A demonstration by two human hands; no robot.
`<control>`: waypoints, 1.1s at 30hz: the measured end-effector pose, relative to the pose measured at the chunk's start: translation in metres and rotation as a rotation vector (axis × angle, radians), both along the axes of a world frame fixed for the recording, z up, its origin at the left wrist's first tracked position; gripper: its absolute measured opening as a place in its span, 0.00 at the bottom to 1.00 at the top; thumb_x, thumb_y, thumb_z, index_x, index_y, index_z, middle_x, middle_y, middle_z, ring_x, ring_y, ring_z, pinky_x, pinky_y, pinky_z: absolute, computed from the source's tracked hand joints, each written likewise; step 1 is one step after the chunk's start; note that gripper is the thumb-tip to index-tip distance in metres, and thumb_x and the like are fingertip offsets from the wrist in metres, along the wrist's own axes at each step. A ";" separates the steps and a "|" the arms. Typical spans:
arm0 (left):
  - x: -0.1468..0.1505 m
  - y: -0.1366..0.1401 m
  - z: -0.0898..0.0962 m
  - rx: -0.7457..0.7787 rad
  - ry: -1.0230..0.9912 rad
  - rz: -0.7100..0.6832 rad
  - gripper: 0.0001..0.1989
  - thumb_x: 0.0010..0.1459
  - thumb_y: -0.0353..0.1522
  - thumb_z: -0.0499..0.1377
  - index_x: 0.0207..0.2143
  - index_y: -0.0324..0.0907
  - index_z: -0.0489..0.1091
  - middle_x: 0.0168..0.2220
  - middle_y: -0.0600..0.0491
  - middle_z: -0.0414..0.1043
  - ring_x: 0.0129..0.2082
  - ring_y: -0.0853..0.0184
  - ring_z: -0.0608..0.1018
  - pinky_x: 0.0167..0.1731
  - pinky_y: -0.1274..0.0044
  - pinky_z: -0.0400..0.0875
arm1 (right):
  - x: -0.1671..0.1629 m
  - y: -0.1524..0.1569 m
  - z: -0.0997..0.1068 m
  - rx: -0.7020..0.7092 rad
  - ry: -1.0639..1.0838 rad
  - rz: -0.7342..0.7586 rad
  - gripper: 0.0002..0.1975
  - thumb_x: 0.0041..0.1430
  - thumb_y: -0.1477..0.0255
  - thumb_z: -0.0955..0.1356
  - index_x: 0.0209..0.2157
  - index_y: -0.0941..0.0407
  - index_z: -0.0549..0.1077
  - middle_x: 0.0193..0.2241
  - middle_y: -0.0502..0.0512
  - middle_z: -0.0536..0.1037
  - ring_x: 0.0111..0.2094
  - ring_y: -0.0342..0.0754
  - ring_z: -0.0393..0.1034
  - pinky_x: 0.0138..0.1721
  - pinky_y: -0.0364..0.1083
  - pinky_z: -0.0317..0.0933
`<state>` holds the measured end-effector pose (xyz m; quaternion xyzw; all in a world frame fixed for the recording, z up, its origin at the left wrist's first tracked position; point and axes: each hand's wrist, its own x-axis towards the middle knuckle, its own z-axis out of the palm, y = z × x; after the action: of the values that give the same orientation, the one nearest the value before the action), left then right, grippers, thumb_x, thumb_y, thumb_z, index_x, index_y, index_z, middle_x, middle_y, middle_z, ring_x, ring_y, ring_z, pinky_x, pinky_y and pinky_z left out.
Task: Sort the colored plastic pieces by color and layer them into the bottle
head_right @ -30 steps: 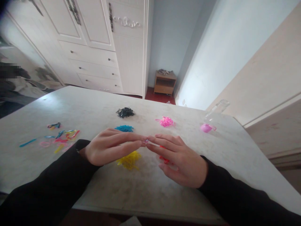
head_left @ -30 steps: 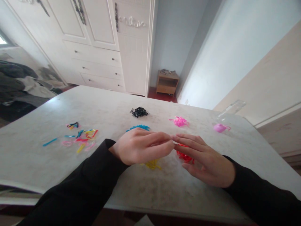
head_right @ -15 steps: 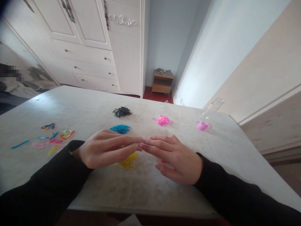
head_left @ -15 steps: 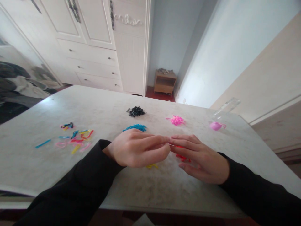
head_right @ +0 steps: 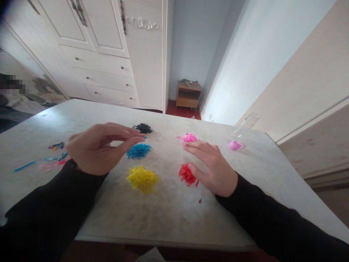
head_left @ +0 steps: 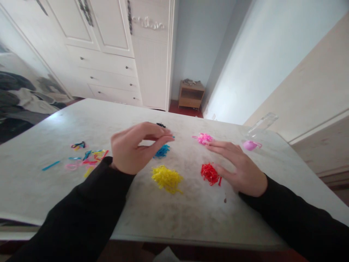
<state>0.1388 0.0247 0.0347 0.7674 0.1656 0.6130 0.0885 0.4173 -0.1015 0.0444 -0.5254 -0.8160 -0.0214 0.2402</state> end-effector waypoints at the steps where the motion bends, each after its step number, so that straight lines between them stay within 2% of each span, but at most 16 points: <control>1: -0.001 0.004 -0.002 -0.075 -0.074 0.038 0.09 0.56 0.30 0.71 0.36 0.44 0.74 0.33 0.57 0.84 0.32 0.69 0.86 0.32 0.81 0.83 | 0.006 0.005 -0.002 0.010 0.023 -0.064 0.22 0.66 0.72 0.67 0.60 0.51 0.71 0.59 0.61 0.77 0.59 0.59 0.72 0.60 0.63 0.64; 4: -0.006 0.015 -0.007 -0.222 -0.069 0.111 0.10 0.55 0.33 0.72 0.36 0.45 0.74 0.34 0.56 0.84 0.31 0.68 0.86 0.29 0.80 0.82 | 0.025 0.019 -0.010 0.039 0.055 -0.156 0.21 0.63 0.70 0.68 0.58 0.53 0.73 0.59 0.63 0.77 0.59 0.62 0.72 0.61 0.66 0.63; 9: -0.011 0.021 -0.007 -0.336 0.125 0.149 0.08 0.56 0.33 0.70 0.32 0.45 0.72 0.33 0.56 0.84 0.30 0.66 0.86 0.27 0.80 0.80 | 0.043 0.032 -0.023 -0.005 0.042 -0.152 0.22 0.62 0.70 0.68 0.58 0.53 0.73 0.58 0.62 0.77 0.59 0.61 0.72 0.62 0.67 0.63; 14: -0.008 0.019 -0.004 -0.469 0.198 0.072 0.08 0.54 0.33 0.69 0.31 0.43 0.71 0.30 0.56 0.82 0.29 0.68 0.85 0.25 0.83 0.76 | 0.041 0.029 -0.024 -0.015 0.023 -0.149 0.21 0.63 0.67 0.68 0.57 0.55 0.74 0.58 0.65 0.77 0.59 0.63 0.70 0.62 0.68 0.62; 19: -0.006 0.019 -0.003 -0.580 0.291 0.030 0.06 0.55 0.30 0.67 0.30 0.41 0.71 0.28 0.56 0.81 0.29 0.68 0.85 0.27 0.84 0.74 | 0.031 0.021 -0.017 0.002 0.023 -0.131 0.19 0.63 0.67 0.68 0.56 0.54 0.74 0.58 0.63 0.76 0.60 0.62 0.69 0.62 0.67 0.61; 26: -0.006 0.022 -0.005 -0.564 0.432 0.007 0.06 0.56 0.31 0.65 0.30 0.41 0.70 0.25 0.56 0.79 0.26 0.70 0.83 0.25 0.83 0.72 | 0.022 0.016 -0.009 -0.016 0.040 -0.061 0.16 0.63 0.67 0.68 0.52 0.51 0.76 0.55 0.61 0.77 0.57 0.61 0.71 0.60 0.64 0.63; 33: -0.008 0.025 -0.010 -0.435 0.419 0.079 0.07 0.58 0.33 0.63 0.30 0.42 0.69 0.24 0.58 0.75 0.23 0.73 0.76 0.28 0.81 0.70 | 0.017 0.011 -0.004 -0.016 0.030 -0.005 0.14 0.65 0.67 0.68 0.51 0.51 0.76 0.55 0.61 0.78 0.57 0.61 0.72 0.59 0.65 0.62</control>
<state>0.1306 0.0494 0.0250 0.8332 0.3372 0.3946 0.1909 0.4345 -0.0907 0.0405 -0.5296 -0.8111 -0.0074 0.2481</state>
